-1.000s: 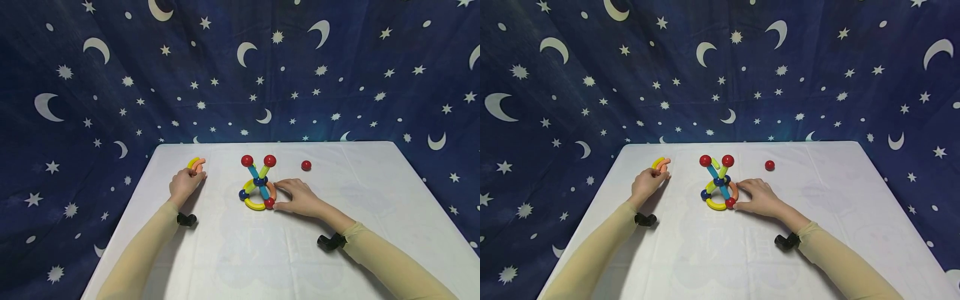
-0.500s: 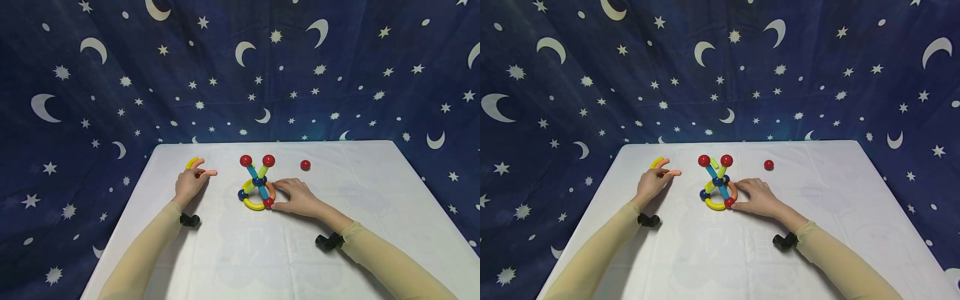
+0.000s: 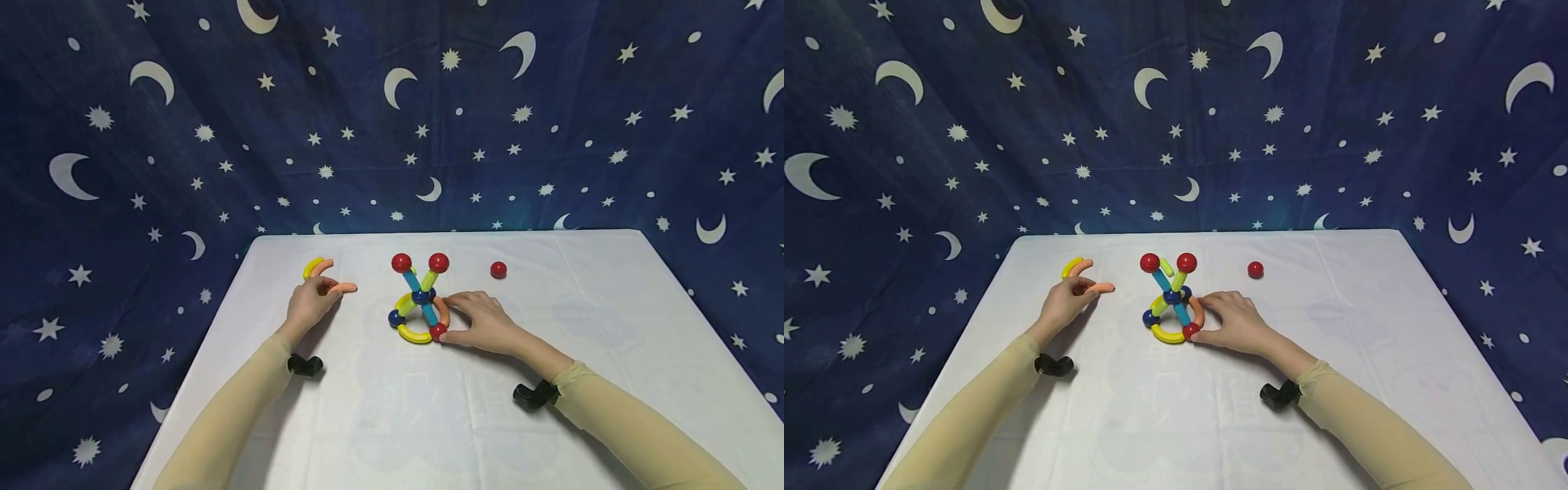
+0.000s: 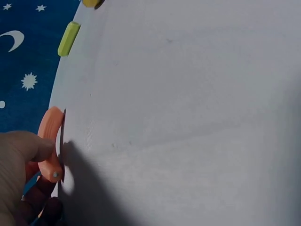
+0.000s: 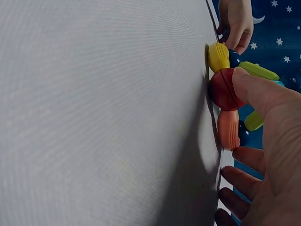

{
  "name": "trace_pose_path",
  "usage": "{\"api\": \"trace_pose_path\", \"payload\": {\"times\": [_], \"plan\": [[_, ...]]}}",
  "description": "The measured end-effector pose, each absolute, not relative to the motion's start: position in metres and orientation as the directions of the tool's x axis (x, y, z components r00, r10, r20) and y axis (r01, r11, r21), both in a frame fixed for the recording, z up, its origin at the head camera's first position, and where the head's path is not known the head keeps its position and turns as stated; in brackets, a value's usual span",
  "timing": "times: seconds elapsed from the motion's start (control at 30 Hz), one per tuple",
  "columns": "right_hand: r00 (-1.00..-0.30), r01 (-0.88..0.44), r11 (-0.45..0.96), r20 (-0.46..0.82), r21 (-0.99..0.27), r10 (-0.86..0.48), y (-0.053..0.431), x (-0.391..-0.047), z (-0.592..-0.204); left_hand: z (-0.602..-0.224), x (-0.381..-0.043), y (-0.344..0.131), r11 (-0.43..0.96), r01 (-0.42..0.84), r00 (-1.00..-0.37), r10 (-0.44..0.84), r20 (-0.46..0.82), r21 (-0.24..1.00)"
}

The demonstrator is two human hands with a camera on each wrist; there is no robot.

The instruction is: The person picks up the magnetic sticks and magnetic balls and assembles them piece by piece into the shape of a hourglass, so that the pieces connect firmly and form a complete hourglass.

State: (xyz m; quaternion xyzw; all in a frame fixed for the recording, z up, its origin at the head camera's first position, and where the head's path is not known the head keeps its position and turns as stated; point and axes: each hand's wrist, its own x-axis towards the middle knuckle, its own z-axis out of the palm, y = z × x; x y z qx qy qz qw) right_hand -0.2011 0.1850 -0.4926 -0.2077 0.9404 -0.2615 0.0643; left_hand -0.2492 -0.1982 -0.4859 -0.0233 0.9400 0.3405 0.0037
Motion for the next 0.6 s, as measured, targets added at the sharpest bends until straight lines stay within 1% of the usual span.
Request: {"api": "trace_pose_path", "payload": {"times": [0.17,0.3,0.47,0.6], "plan": [[-0.907,-0.35,0.778,-0.018,-0.521,-0.42,0.185,-0.201,-0.492,-0.486,-0.246,-0.2,0.76,-0.02,-1.0,0.0,-0.03,0.649],[-0.907,-0.347,0.777,-0.021,-0.525,-0.42,0.185,-0.201,-0.491,-0.484,-0.246,-0.199,0.685,-0.032,-0.997,0.026,-0.069,0.728],[-0.907,-0.349,0.774,-0.017,-0.528,-0.421,0.185,-0.2,-0.491,-0.477,-0.248,-0.191,0.468,-0.106,-0.989,0.043,-0.143,0.877],[-0.906,-0.354,0.775,-0.013,-0.523,-0.422,0.185,-0.2,-0.492,-0.465,-0.248,-0.181,0.315,-0.178,-0.975,0.071,-0.21,0.932]]}}
